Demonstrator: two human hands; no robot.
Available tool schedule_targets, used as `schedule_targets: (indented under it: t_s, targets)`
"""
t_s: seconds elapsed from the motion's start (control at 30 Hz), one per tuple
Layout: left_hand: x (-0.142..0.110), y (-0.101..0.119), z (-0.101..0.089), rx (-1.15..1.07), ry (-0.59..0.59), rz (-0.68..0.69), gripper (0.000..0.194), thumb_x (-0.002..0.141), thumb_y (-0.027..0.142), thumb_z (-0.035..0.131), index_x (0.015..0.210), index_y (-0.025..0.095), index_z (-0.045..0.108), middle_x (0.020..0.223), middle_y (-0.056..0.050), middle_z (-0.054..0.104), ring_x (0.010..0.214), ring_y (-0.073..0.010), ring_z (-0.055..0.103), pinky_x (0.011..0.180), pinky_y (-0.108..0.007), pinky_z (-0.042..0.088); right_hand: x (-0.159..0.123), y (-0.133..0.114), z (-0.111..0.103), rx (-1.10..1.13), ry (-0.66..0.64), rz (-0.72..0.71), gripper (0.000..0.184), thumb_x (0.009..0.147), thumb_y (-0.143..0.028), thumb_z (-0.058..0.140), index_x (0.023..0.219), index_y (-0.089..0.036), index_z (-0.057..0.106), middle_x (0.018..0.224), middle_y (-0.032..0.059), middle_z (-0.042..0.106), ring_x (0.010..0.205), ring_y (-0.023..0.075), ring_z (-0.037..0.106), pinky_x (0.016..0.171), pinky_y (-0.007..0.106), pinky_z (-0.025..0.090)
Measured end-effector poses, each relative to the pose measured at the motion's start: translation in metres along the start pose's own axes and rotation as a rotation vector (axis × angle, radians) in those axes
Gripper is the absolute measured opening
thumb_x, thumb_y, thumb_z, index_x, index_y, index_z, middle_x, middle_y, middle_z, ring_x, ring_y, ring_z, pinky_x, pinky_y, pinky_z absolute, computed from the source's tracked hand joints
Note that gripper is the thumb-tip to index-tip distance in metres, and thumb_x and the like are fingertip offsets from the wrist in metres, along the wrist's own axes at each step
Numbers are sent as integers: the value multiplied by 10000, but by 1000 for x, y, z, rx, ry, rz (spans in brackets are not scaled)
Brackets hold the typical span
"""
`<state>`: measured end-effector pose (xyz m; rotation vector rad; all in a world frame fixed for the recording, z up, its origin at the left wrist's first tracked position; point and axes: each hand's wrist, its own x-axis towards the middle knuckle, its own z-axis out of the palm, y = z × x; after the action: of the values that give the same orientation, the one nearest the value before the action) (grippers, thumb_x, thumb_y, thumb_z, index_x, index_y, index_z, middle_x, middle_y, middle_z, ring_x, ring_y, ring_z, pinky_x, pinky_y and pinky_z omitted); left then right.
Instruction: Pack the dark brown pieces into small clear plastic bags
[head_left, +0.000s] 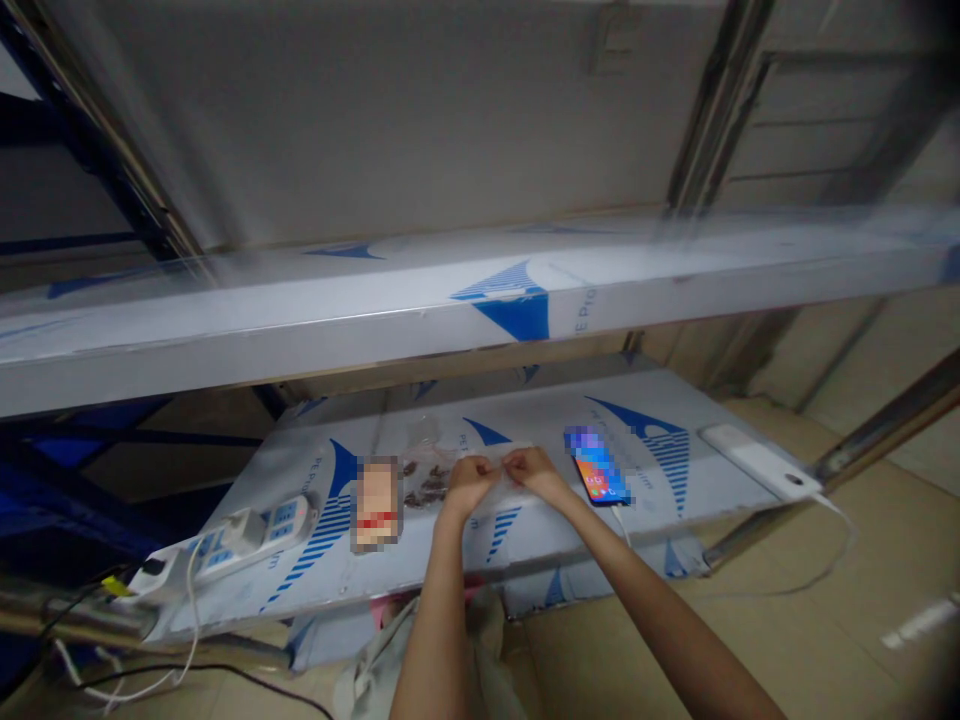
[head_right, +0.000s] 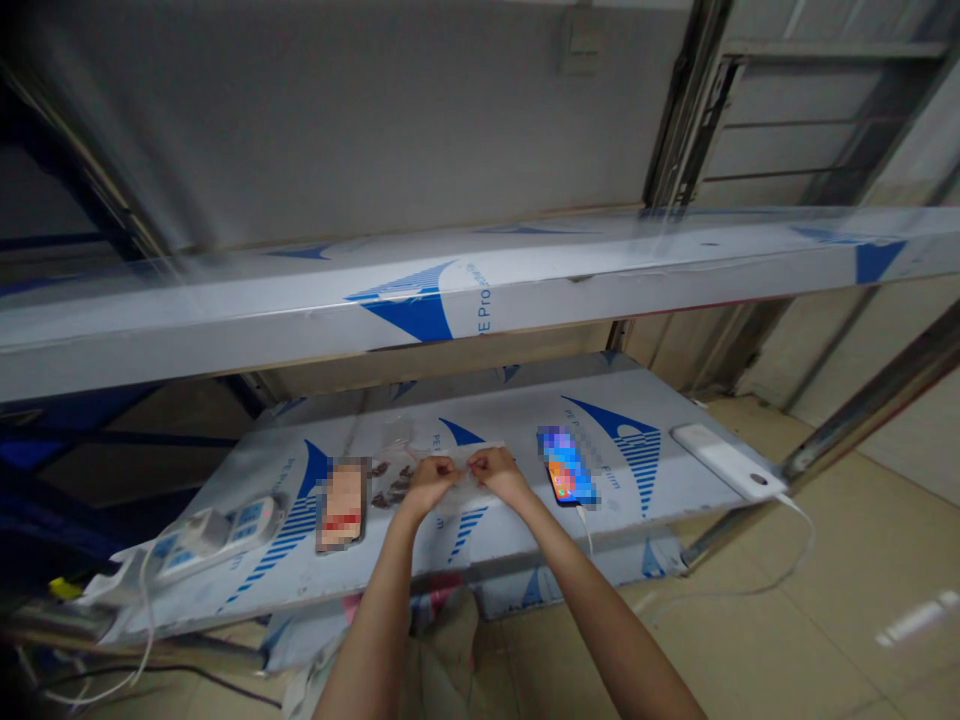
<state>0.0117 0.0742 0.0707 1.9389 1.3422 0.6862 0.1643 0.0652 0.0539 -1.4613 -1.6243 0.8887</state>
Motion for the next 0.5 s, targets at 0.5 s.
schedule_targets:
  t_s: [0.5]
  targets:
    - [14,5,12,-47,12,87,156,638,186,485,500,147,547,505,16,494,560,-116,460,566,-220,327,5,7,-13,244,-69,28,160,523,-134,522,641,-140,630,481,-13,585,429,98,489,413,195,363]
